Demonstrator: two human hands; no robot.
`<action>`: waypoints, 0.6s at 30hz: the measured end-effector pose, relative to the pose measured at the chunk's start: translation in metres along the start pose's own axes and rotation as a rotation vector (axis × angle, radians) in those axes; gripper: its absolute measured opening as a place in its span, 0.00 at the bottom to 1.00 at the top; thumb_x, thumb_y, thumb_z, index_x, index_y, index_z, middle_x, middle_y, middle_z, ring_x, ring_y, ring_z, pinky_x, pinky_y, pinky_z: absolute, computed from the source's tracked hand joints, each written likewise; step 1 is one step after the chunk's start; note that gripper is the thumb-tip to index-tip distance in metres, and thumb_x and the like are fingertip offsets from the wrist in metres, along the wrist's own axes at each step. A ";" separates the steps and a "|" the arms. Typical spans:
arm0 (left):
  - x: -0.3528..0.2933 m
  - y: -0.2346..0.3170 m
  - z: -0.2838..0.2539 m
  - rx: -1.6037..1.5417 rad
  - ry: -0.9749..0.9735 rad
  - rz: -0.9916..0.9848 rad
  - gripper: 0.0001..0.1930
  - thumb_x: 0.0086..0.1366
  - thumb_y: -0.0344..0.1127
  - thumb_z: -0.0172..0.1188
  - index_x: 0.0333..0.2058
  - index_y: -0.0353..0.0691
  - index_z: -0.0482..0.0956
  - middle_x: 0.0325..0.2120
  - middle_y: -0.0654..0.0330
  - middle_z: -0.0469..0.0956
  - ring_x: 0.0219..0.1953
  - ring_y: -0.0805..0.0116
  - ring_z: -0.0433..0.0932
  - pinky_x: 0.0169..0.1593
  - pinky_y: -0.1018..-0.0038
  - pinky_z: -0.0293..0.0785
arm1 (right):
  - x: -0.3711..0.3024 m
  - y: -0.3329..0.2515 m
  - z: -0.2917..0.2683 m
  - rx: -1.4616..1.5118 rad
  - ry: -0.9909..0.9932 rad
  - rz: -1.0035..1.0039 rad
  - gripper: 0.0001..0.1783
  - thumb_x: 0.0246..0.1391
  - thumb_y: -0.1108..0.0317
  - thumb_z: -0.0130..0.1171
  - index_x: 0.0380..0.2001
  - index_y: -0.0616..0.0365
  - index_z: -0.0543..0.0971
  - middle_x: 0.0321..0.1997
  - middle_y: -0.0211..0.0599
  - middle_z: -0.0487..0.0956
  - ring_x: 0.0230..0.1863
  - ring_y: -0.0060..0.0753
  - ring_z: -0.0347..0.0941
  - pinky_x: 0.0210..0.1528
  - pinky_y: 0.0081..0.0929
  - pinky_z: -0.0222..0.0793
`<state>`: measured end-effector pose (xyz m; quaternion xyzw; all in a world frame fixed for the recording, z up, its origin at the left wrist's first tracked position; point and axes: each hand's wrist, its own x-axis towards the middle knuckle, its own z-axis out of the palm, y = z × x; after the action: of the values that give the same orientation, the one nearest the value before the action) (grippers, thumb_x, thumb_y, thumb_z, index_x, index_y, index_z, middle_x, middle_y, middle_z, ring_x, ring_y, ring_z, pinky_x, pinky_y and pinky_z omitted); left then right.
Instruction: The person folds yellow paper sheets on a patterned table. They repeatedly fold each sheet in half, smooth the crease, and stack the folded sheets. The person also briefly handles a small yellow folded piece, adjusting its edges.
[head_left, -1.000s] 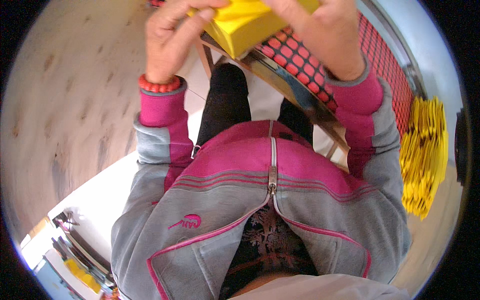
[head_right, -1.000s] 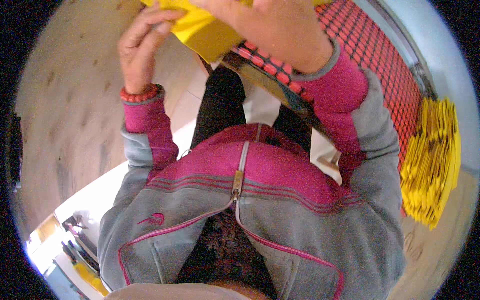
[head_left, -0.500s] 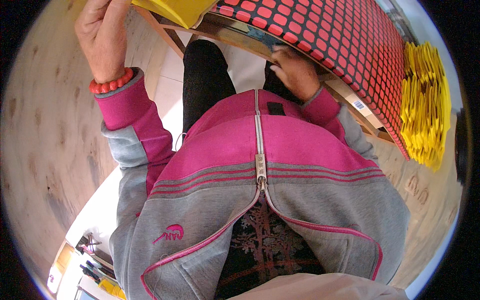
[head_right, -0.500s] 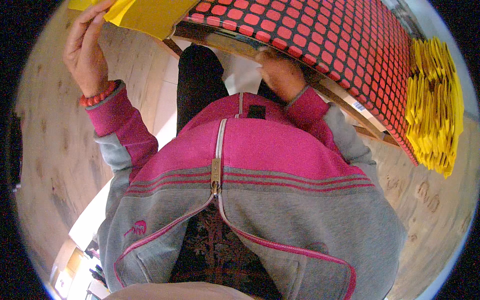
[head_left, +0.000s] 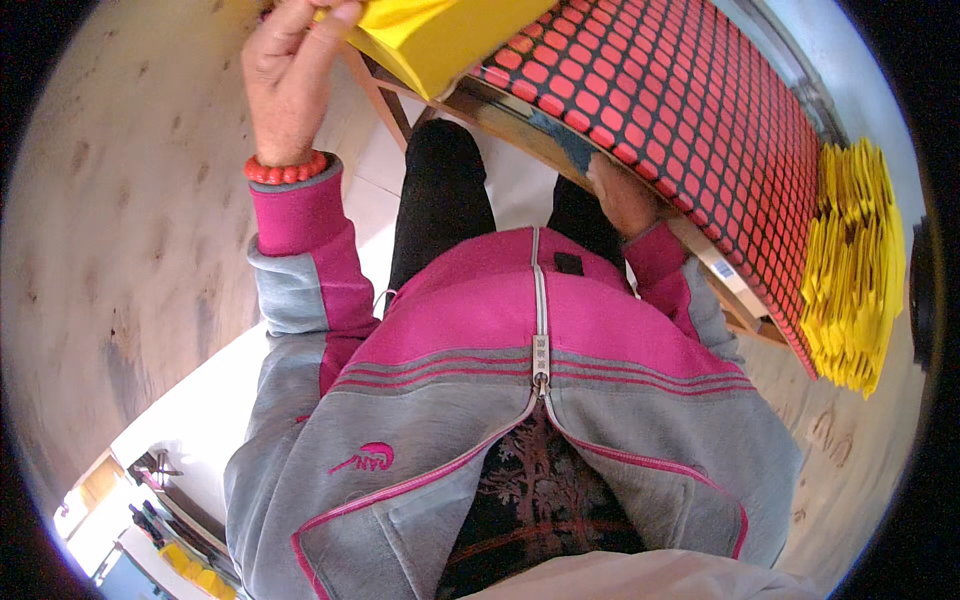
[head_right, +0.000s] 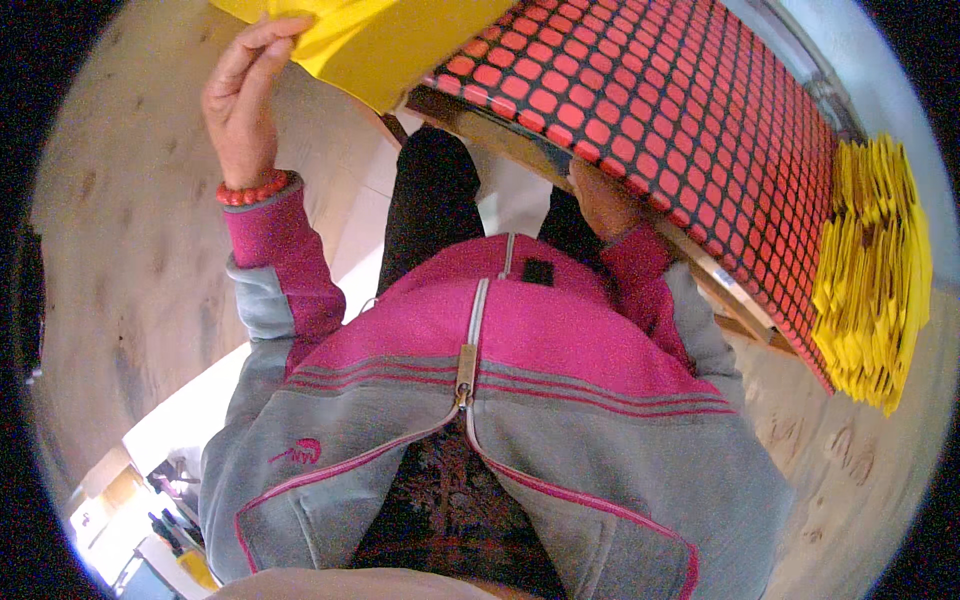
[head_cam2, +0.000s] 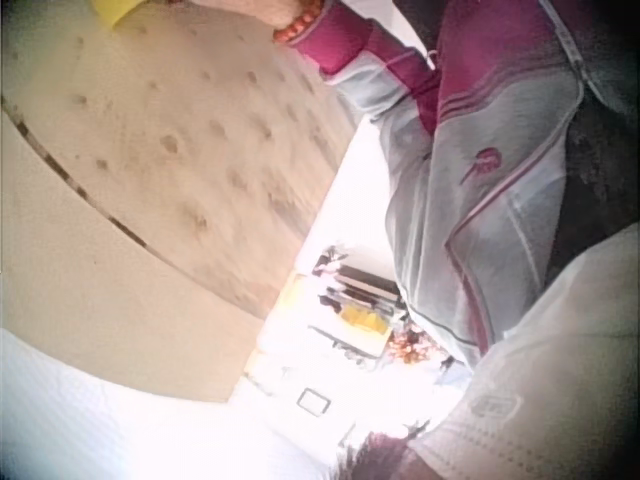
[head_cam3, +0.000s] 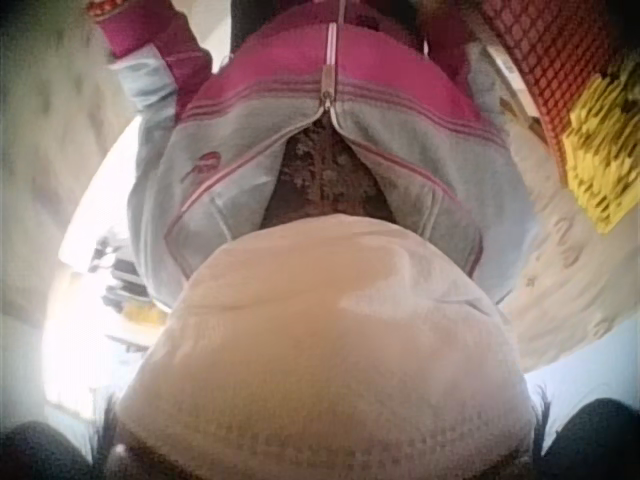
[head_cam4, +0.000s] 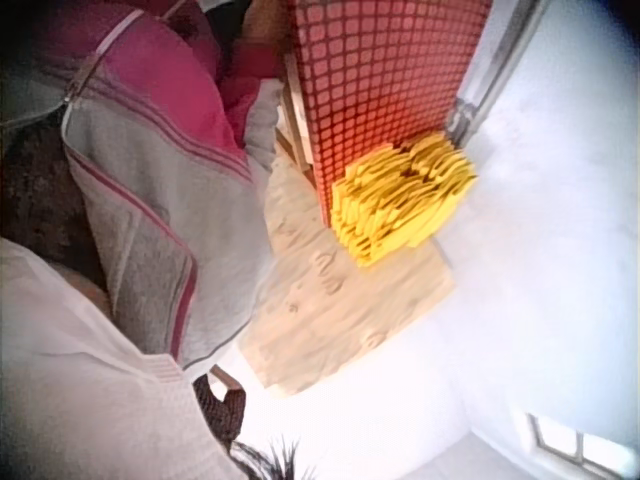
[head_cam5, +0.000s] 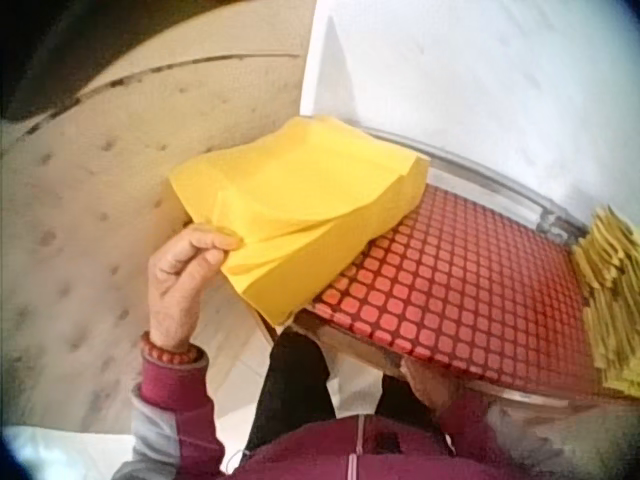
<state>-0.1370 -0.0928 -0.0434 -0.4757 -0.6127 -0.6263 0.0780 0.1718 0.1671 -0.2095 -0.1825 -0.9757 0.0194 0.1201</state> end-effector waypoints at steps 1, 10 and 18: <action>0.001 -0.001 -0.001 0.025 -0.020 0.015 0.12 0.70 0.28 0.55 0.45 0.36 0.86 0.44 0.61 0.85 0.54 0.71 0.77 0.68 0.68 0.60 | 0.000 -0.003 -0.004 0.018 -0.014 -0.006 0.10 0.62 0.66 0.59 0.41 0.62 0.75 0.41 0.51 0.78 0.46 0.57 0.76 0.46 0.49 0.70; 0.001 0.011 -0.001 -0.049 -0.074 -0.065 0.11 0.70 0.27 0.54 0.44 0.37 0.86 0.42 0.65 0.85 0.51 0.72 0.77 0.66 0.70 0.62 | 0.014 -0.079 -0.123 0.598 -0.438 -0.505 0.12 0.55 0.65 0.66 0.40 0.56 0.77 0.41 0.43 0.80 0.43 0.50 0.78 0.44 0.42 0.75; 0.006 0.023 0.003 -0.118 -0.101 0.021 0.11 0.70 0.27 0.53 0.42 0.37 0.85 0.40 0.62 0.84 0.51 0.68 0.78 0.69 0.66 0.61 | 0.144 -0.145 -0.234 0.324 0.481 -0.839 0.09 0.51 0.71 0.69 0.36 0.58 0.81 0.51 0.42 0.83 0.51 0.42 0.81 0.53 0.39 0.75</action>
<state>-0.1227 -0.0927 -0.0239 -0.5167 -0.5729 -0.6357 0.0254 0.0476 0.0826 0.0618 0.2467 -0.8941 0.0780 0.3657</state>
